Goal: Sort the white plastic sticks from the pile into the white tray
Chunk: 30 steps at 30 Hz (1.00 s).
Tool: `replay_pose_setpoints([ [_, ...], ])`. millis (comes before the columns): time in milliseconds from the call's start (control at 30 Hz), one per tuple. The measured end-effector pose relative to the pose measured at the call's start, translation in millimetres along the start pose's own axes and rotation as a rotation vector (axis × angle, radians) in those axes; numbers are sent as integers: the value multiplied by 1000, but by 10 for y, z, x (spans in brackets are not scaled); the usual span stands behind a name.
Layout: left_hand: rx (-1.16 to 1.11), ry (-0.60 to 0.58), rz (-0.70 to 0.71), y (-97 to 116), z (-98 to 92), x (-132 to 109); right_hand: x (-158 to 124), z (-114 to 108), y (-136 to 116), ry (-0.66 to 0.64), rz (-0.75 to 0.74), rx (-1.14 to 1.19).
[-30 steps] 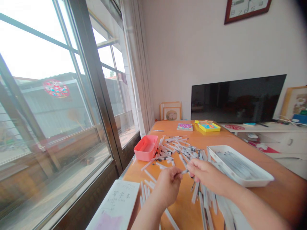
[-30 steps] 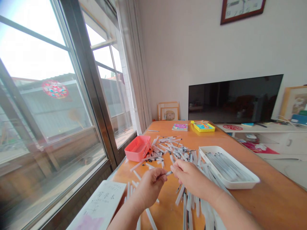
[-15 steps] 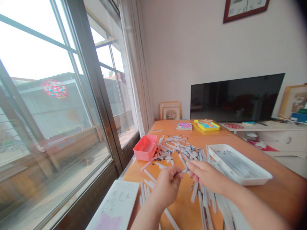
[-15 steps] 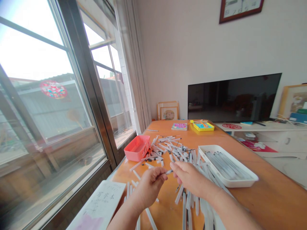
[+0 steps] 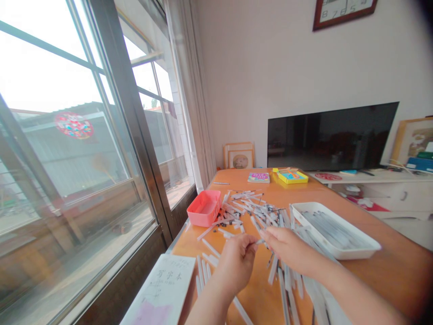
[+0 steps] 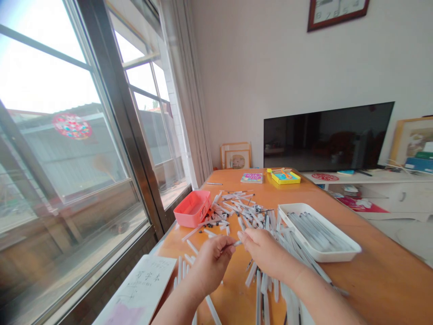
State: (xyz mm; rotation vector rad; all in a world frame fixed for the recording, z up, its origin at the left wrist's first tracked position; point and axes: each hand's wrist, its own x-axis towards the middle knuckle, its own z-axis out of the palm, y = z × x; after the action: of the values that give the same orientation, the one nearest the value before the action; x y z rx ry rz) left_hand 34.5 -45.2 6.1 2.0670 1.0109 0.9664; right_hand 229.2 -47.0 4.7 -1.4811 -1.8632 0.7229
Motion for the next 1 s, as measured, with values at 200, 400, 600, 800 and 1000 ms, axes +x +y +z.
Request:
replay_pose_setpoints([
  [200, -17, -21, -76, -49, -2, -4, -19, -139, -28, -65, -20, 29],
  [400, -41, -58, -52, 10, 5, -3, -50, -123, -81, -60, -58, -49],
  [600, 15, 1, 19, -31, 27, -1, -35, -61, -77, -57, 21, 4],
  [800, 65, 2, 19, -58, 4, 1, -38, -50, -148, -5, 32, 41],
  [1000, -30, 8, 4, -91, -7, -2, -34, -7, -197, 25, 66, 135],
])
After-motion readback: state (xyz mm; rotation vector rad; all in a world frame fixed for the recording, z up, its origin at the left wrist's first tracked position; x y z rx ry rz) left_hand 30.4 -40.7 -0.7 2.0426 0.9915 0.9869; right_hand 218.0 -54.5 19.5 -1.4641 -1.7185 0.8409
